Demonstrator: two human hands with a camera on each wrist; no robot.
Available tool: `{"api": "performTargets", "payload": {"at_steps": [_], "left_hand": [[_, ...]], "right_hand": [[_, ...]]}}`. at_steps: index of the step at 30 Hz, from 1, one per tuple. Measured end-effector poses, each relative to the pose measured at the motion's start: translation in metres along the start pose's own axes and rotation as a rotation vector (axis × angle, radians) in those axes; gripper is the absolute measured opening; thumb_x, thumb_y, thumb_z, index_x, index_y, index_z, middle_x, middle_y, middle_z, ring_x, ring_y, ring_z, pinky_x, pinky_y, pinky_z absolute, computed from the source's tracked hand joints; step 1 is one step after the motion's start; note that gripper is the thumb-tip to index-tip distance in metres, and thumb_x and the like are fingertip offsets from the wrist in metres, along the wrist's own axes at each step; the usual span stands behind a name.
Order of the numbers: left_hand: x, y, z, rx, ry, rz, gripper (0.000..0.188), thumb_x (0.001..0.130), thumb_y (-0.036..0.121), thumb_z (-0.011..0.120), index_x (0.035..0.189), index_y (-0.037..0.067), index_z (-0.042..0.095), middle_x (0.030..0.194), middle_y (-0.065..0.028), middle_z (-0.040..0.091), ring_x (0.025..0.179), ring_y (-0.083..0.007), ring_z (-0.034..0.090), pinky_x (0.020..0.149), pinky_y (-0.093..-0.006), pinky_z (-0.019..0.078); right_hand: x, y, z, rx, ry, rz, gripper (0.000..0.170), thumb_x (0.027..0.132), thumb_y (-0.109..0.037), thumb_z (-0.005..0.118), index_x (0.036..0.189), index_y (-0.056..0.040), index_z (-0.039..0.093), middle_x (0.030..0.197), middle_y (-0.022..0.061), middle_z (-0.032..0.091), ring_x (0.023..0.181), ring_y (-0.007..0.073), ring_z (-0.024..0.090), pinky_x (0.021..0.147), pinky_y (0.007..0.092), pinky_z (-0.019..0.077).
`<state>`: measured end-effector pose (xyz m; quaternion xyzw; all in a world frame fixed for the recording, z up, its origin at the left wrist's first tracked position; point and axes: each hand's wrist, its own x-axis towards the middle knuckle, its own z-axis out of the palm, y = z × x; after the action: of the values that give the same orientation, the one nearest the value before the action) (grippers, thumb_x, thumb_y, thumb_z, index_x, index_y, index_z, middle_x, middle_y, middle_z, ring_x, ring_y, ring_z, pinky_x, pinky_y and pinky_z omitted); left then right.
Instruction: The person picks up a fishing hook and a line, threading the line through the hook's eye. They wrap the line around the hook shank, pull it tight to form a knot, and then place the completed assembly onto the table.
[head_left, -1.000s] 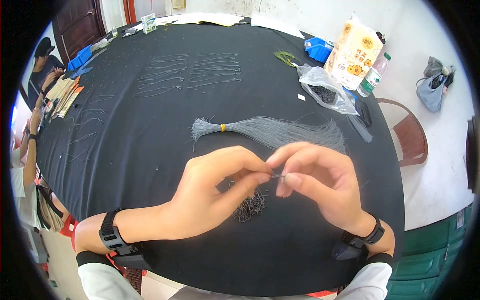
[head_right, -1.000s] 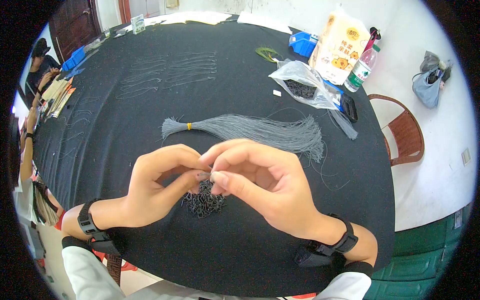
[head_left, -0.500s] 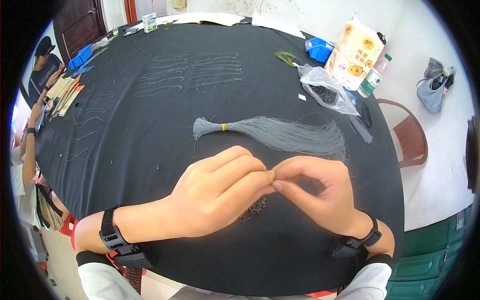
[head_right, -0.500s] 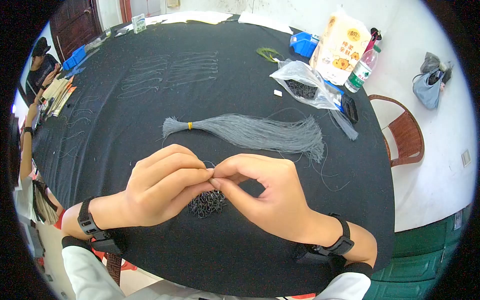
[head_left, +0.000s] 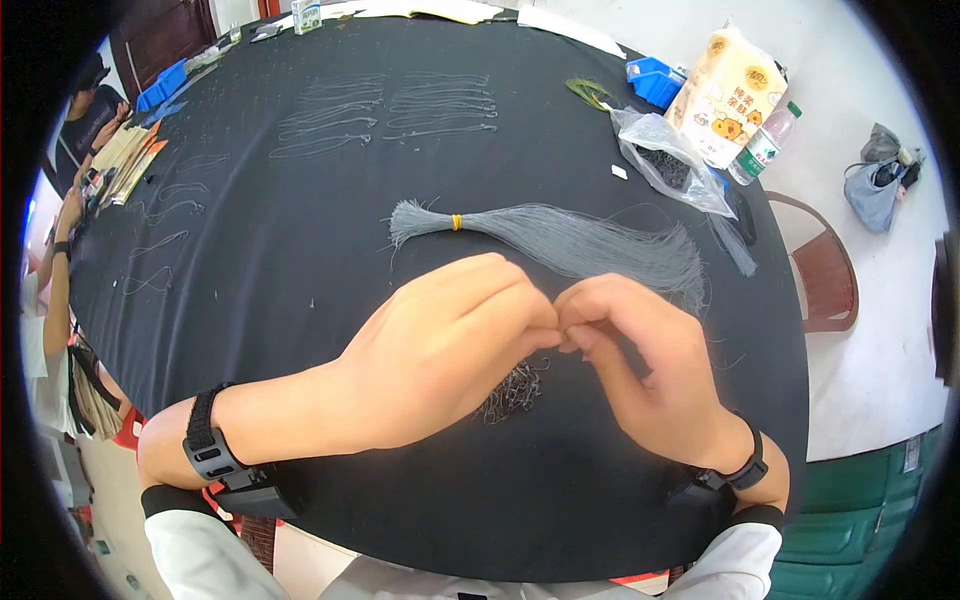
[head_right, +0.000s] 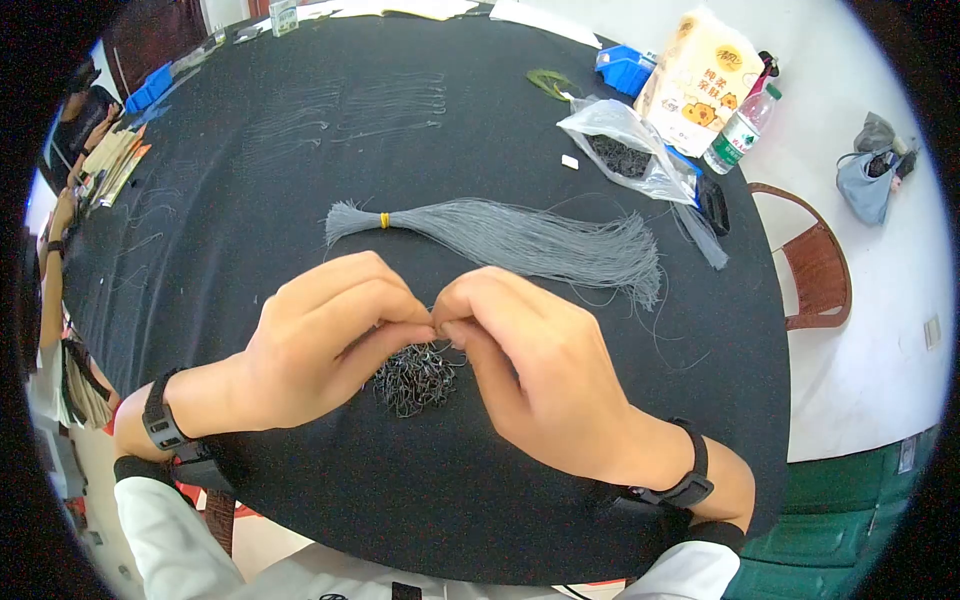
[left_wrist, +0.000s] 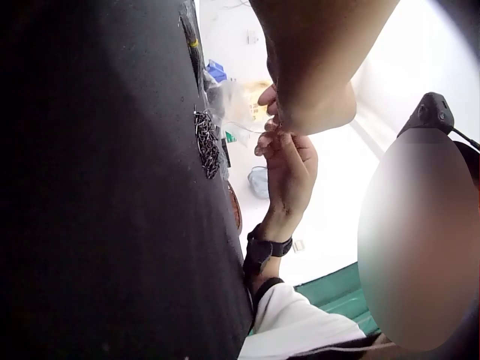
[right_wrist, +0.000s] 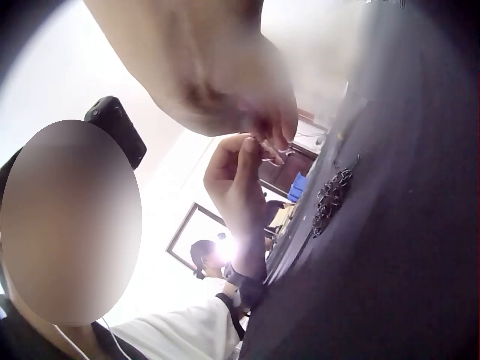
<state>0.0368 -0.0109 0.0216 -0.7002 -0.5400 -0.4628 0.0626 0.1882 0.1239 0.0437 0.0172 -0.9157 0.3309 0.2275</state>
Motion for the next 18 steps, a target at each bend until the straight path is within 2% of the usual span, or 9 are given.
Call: {"api": "performTargets", "payload": {"at_steps": [3,6,7,8,10,13,16,18], "left_hand": [[0.0,-0.001,-0.001,-0.068,-0.017,-0.112,0.013,0.076,-0.002,0.07,0.086,0.0,0.062,0.079,-0.0109,0.061,0.069,-0.0243,0.06,0.062,-0.0315,0.0478],[0.002,-0.002,-0.007,-0.148,-0.04,-0.242,0.007,0.082,-0.001,0.067,0.089,-0.002,0.063,0.082,-0.0101,0.063,0.073,-0.0184,0.062,0.067,-0.0284,0.0497],[0.003,-0.003,-0.009,-0.18,-0.043,-0.289,0.007,0.083,0.0,0.066,0.089,-0.003,0.063,0.083,-0.0097,0.063,0.073,-0.0171,0.062,0.068,-0.0278,0.0501],[0.005,-0.005,-0.011,-0.212,-0.045,-0.337,0.007,0.085,0.0,0.065,0.09,-0.003,0.063,0.083,-0.0094,0.063,0.074,-0.0158,0.062,0.069,-0.0273,0.0504],[0.007,-0.008,-0.014,-0.236,-0.051,-0.378,0.007,0.088,0.003,0.063,0.09,-0.004,0.062,0.084,-0.0075,0.063,0.076,-0.0116,0.06,0.07,-0.026,0.0506],[0.01,-0.01,-0.018,-0.286,-0.084,-0.475,0.009,0.089,0.005,0.062,0.09,-0.004,0.062,0.084,-0.0053,0.062,0.076,-0.0089,0.059,0.07,-0.025,0.0502],[0.009,-0.013,-0.018,-0.288,-0.102,-0.456,0.009,0.09,0.005,0.061,0.091,-0.004,0.062,0.082,-0.0048,0.062,0.076,-0.0087,0.058,0.069,-0.0245,0.0499],[0.009,-0.017,-0.018,-0.311,-0.138,-0.498,0.01,0.09,0.005,0.061,0.09,-0.004,0.062,0.081,-0.0044,0.062,0.075,-0.0083,0.058,0.069,-0.0242,0.0498]], "right_hand": [[0.001,-0.002,-0.004,0.144,-0.044,0.156,0.007,0.089,0.004,0.053,0.095,0.0018,0.056,0.093,0.0105,0.062,0.078,0.0152,0.06,0.07,0.0272,0.0488],[0.005,0.005,-0.013,0.546,-0.04,0.313,0.01,0.095,-0.004,0.048,0.099,0.0008,0.055,0.101,0.0087,0.062,0.08,0.0139,0.06,0.071,0.0262,0.0489],[0.007,0.015,-0.016,0.72,-0.046,0.253,0.016,0.099,-0.012,0.045,0.104,0.0003,0.053,0.108,0.0084,0.06,0.083,0.0136,0.061,0.072,0.0257,0.0494],[0.01,0.015,-0.02,0.851,-0.022,0.304,0.019,0.1,-0.017,0.046,0.105,0.0004,0.052,0.11,0.0119,0.06,0.087,0.0158,0.062,0.074,0.028,0.0512],[0.012,0.022,-0.027,1.086,-0.007,0.282,0.02,0.1,-0.019,0.046,0.106,-0.0006,0.051,0.11,0.0141,0.06,0.09,0.0182,0.063,0.075,0.03,0.0526],[0.012,0.035,-0.045,1.157,-0.042,0.253,0.02,0.099,-0.019,0.048,0.106,-0.0009,0.051,0.103,0.013,0.059,0.09,0.0208,0.063,0.076,0.0309,0.0533],[0.006,0.052,-0.069,1.077,0.018,0.26,0.021,0.096,-0.019,0.052,0.107,-0.0006,0.051,0.095,0.0086,0.055,0.088,0.0197,0.061,0.074,0.0294,0.0526],[-0.002,0.059,-0.086,1.041,0.127,0.263,0.025,0.094,-0.017,0.055,0.111,0.0006,0.049,0.093,0.0054,0.05,0.086,0.0173,0.057,0.073,0.0284,0.0519]]}}
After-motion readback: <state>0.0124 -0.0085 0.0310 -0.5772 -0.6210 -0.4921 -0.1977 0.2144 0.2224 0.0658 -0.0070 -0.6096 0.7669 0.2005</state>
